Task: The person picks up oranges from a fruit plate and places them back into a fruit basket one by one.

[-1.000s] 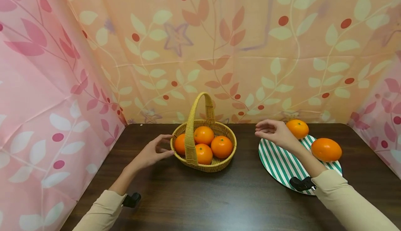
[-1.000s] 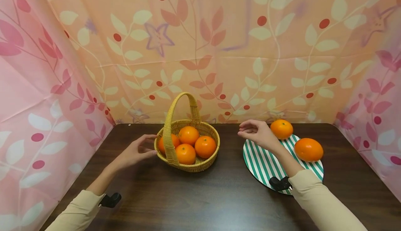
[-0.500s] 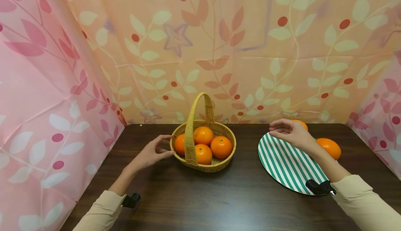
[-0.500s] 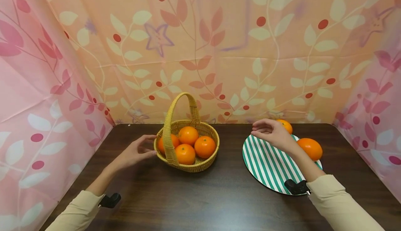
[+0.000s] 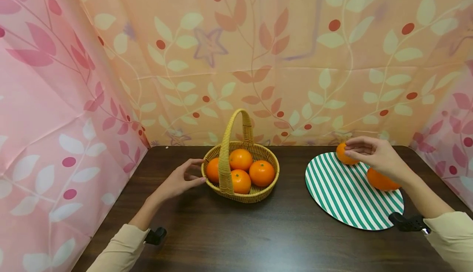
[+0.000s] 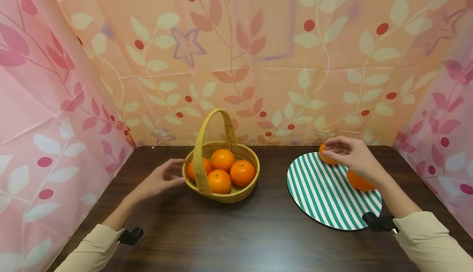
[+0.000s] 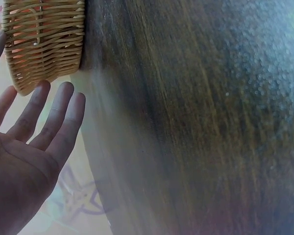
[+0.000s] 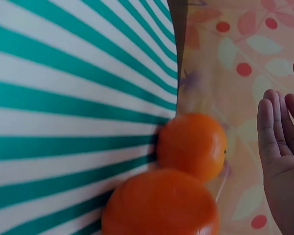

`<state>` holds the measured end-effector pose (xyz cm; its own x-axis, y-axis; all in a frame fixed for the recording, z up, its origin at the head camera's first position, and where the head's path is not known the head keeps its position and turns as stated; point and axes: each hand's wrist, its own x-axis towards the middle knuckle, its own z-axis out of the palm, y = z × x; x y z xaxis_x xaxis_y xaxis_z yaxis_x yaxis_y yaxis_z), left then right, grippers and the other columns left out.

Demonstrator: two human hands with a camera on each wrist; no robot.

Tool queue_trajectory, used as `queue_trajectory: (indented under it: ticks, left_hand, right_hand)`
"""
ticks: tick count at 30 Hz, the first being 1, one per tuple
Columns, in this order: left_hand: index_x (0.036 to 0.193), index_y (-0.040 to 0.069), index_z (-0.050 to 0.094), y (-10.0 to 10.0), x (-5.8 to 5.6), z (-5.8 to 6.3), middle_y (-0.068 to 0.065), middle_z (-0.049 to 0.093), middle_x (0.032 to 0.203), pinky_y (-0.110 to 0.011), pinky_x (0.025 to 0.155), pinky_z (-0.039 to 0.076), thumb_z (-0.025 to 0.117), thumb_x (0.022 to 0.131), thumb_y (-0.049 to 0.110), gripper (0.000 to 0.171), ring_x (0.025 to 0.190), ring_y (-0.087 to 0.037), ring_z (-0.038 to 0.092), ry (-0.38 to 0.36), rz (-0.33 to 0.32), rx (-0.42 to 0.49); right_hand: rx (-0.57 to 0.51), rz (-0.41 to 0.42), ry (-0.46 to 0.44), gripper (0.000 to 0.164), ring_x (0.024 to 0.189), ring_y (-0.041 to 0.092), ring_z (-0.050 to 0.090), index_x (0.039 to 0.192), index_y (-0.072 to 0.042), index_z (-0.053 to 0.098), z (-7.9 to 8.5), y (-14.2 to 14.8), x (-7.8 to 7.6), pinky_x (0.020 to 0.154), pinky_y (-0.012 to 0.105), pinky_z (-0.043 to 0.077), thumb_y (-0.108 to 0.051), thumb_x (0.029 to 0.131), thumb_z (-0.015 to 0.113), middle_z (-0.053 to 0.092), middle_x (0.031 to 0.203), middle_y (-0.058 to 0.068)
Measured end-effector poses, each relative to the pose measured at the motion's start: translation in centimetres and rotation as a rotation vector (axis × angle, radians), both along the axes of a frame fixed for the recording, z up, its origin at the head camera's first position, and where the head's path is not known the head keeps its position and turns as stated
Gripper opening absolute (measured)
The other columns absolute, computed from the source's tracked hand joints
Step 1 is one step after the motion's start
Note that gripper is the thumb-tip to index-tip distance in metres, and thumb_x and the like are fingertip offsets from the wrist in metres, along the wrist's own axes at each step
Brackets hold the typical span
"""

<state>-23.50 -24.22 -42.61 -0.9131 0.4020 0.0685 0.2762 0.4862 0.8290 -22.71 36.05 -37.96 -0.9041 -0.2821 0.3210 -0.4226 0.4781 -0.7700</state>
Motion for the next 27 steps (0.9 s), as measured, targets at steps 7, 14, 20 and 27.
queue_trajectory:
  ticks: [7,14,20,27]
  left_hand:
    - [0.148,0.014,0.047,0.0,0.0,-0.1,-0.019,0.060,0.127,-0.043,0.080,0.058,0.078,0.093,0.026,0.064,0.102,-0.036,0.068,-0.001,0.000,0.005]
    - [0.148,0.012,0.047,0.0,0.0,0.0,-0.021,0.059,0.127,-0.044,0.080,0.058,0.077,0.094,0.024,0.063,0.102,-0.037,0.068,0.010,-0.003,0.008]
    - [0.148,0.012,0.047,0.1,0.1,0.1,-0.022,0.060,0.127,-0.044,0.080,0.058,0.076,0.095,0.023,0.061,0.102,-0.037,0.068,0.012,-0.007,-0.003]
    - [0.149,0.013,0.046,0.1,0.3,0.3,-0.021,0.059,0.128,-0.045,0.081,0.057,0.076,0.095,0.023,0.062,0.102,-0.036,0.068,0.000,-0.005,-0.007]
  right_hand:
    - [0.030,-0.126,-0.050,0.034,0.094,0.006,0.069,0.127,0.005,0.062,0.3,2.1,1.0,0.077,0.018,0.054,-0.008,0.097,0.071,0.069,0.113,0.002]
    - [0.007,-0.173,-0.040,0.034,0.090,0.002,0.069,0.126,0.008,0.060,0.2,4.1,1.5,0.075,0.014,0.052,-0.003,0.096,0.071,0.070,0.106,-0.011]
    - [0.050,-0.256,-0.007,0.035,0.087,-0.006,0.066,0.124,0.007,0.061,-0.4,6.4,1.7,0.072,0.009,0.049,-0.007,0.095,0.074,0.067,0.102,-0.022]
    - [0.091,-0.354,0.003,0.037,0.082,-0.013,0.061,0.121,0.005,0.061,-1.5,8.9,2.3,0.069,0.005,0.045,-0.018,0.096,0.075,0.064,0.096,-0.028]
